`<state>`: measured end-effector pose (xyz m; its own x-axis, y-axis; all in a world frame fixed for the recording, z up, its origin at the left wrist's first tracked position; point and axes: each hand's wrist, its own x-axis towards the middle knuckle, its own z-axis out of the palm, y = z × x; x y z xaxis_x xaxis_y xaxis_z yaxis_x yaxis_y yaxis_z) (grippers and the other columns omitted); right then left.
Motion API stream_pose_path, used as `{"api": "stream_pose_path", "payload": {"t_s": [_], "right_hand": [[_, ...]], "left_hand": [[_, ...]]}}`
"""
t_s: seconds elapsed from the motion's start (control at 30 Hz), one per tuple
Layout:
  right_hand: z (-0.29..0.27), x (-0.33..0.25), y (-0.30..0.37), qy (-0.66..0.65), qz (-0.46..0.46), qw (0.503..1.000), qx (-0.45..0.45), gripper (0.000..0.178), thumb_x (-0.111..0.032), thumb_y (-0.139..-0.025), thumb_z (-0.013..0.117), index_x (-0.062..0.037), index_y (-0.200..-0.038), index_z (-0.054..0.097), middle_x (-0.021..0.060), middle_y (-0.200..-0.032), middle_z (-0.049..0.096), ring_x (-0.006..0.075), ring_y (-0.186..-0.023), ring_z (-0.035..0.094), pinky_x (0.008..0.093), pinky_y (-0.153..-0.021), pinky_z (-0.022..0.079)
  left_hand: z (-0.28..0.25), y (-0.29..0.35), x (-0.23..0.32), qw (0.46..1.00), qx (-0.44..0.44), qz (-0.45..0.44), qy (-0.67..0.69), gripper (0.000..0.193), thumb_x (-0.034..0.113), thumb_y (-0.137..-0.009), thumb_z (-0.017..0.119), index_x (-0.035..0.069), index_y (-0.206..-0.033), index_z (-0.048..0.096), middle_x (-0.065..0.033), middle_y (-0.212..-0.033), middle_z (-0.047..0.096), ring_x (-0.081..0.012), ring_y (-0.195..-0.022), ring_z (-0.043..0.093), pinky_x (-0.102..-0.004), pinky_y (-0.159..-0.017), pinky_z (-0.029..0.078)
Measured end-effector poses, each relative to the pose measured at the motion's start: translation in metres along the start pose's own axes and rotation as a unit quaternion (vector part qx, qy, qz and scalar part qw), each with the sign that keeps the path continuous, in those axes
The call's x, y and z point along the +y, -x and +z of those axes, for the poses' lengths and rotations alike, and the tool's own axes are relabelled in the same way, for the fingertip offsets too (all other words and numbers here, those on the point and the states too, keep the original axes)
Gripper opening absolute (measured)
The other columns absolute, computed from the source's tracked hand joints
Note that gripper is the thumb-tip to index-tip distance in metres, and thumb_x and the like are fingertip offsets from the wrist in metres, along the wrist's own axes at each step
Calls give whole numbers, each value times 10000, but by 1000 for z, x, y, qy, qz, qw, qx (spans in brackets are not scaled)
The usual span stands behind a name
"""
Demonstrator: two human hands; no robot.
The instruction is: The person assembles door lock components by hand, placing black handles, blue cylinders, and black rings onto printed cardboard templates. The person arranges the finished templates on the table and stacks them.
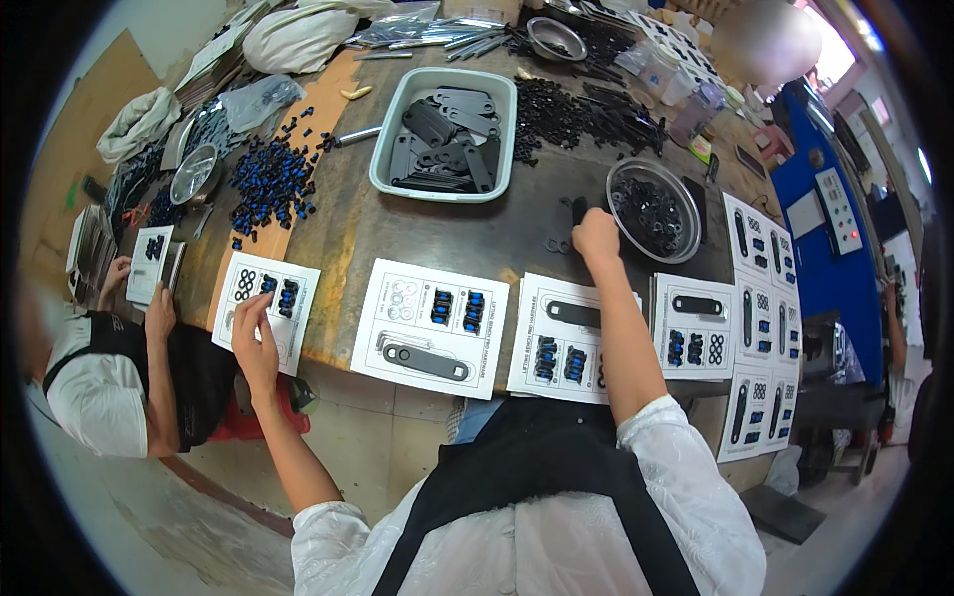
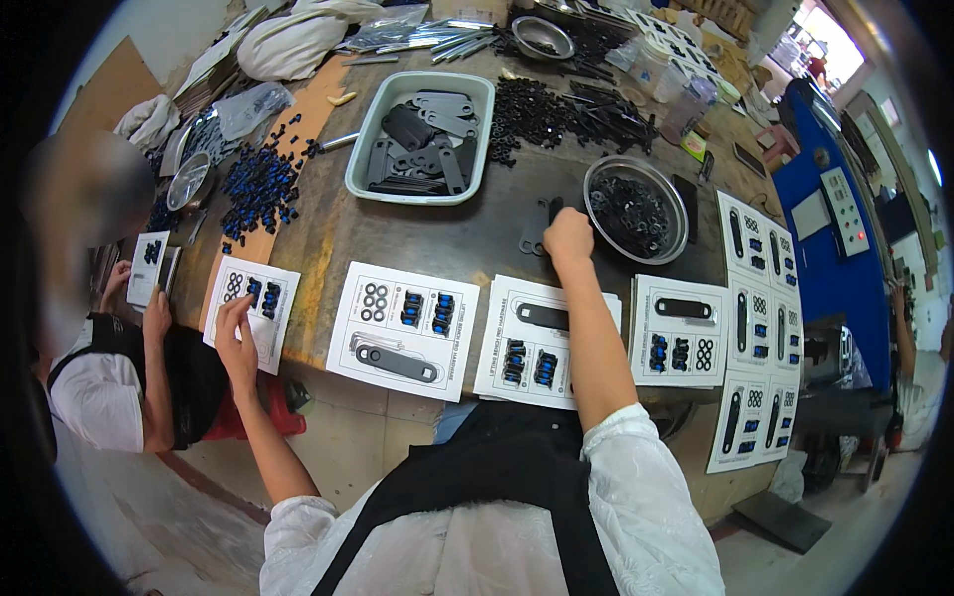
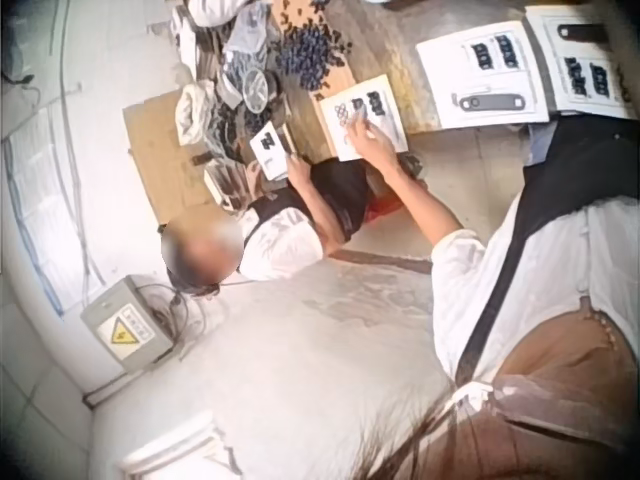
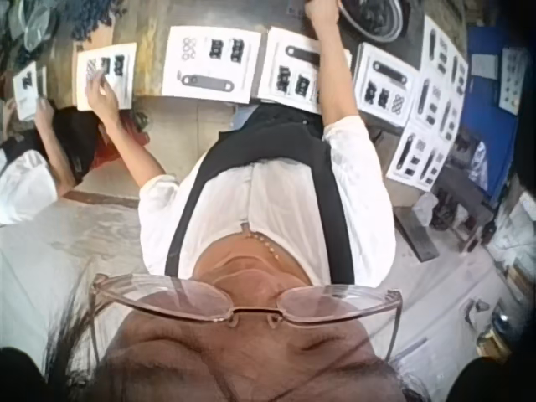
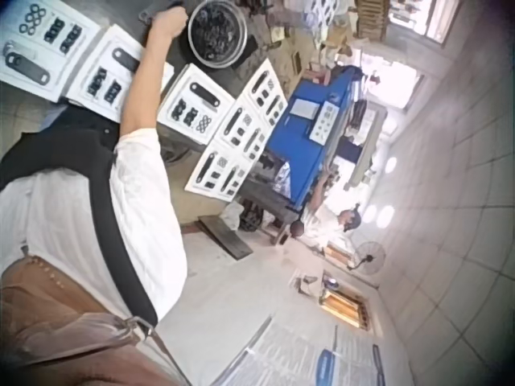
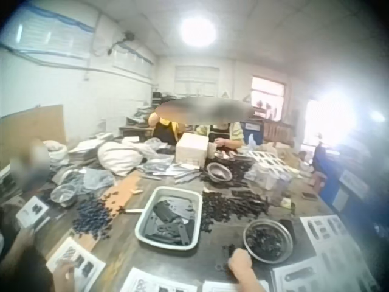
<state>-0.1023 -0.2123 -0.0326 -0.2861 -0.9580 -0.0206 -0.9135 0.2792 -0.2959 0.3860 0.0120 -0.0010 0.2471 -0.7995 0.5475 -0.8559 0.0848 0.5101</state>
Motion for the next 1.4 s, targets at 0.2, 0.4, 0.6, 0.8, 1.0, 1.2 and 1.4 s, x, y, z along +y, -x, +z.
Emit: {"api": "stream_pose_path", "payload": {"t_s": [0.2,0.4,0.6,0.8,1.0,1.2,1.4], "right_hand": [[-51,-37,50,-449,-92,859,-229,227,-101,-828,715,32,-1006,664,75,-817,683,132,-666,642,271,-610,505],[-53,-134,135,-490,-212,762,-367,185,-63,-804,762,5,-932,648,14,-764,666,44,-647,586,203,-576,458],[-22,-164,170,-505,-212,728,-412,191,-148,-828,772,-9,-849,642,6,-727,653,29,-640,552,202,-550,422],[-9,-165,172,-487,-141,736,-449,192,-188,-933,650,-1,-973,667,-8,-760,663,39,-655,576,197,-560,428],[1,-164,172,-494,-115,721,-472,187,-232,-952,618,-62,-1011,669,-21,-886,650,51,-800,589,220,-697,487],[10,-169,176,-510,-121,710,-470,180,-227,-935,637,-50,-949,664,-20,-819,620,54,-740,562,216,-672,471],[13,-169,178,-474,-152,731,-468,155,-195,-901,661,-40,-895,660,-32,-679,564,45,-606,484,197,-560,371]], "left_hand": [[6,27,28,987,39,-105,115,195,28,-944,532,-11,-1080,666,-101,-979,650,-190,-908,629,-303,-841,480],[61,8,111,894,-73,-186,402,211,143,-965,564,-11,-1074,659,-78,-964,663,-124,-788,620,-254,-740,480],[67,4,135,798,-25,-274,536,159,123,-919,662,-13,-1002,655,3,-761,643,-29,-609,527,-179,-552,411],[44,22,91,794,10,-384,471,139,150,-908,677,18,-949,671,27,-697,604,-22,-547,476,-161,-499,356],[-7,53,-9,851,279,-322,307,114,61,-927,613,-16,-975,544,-74,-877,622,-141,-702,651,-260,-627,538],[-20,78,-49,749,358,-425,361,148,18,-914,564,-10,-1027,473,-180,-919,644,-259,-759,702,-316,-699,578],[-3,77,-59,755,314,-454,355,357,13,-948,423,-71,-1292,471,-138,-983,638,-178,-746,658,-264,-565,548]]}}
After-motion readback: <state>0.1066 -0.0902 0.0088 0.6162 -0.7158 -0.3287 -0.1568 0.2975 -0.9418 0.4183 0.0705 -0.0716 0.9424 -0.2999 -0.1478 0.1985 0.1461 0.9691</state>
